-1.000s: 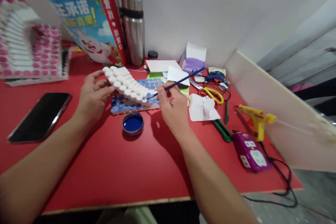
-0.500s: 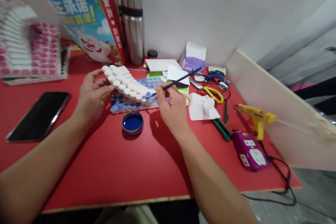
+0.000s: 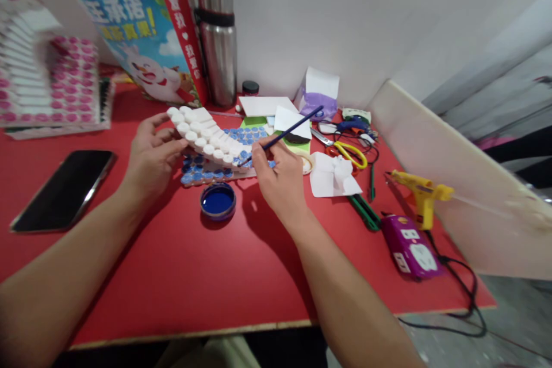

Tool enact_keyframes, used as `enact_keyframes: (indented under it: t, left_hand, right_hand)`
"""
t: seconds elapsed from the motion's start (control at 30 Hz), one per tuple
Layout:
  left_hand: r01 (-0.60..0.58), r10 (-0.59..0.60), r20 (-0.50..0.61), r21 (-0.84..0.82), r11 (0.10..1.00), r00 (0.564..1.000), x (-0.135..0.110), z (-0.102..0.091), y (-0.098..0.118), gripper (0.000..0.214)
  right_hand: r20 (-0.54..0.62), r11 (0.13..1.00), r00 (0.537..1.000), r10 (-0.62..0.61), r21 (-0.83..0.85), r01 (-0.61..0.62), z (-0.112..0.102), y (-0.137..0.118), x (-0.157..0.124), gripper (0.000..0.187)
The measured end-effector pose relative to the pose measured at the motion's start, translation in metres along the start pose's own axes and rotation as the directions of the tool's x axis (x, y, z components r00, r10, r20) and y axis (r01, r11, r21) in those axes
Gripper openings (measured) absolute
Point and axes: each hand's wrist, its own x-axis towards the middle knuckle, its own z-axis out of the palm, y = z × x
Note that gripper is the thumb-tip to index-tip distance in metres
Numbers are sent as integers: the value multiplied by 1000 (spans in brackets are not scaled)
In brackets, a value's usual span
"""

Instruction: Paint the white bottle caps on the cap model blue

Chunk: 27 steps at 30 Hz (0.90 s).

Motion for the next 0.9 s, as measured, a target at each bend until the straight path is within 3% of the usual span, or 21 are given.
enact_keyframes:
  t: [0.9]
  left_hand:
    - [-1, 1, 3, -15, 1000, 1000, 0, -2, 0, 71]
  right_hand:
    - [-3, 999, 1000, 31, 28, -31, 0, 1, 1, 19]
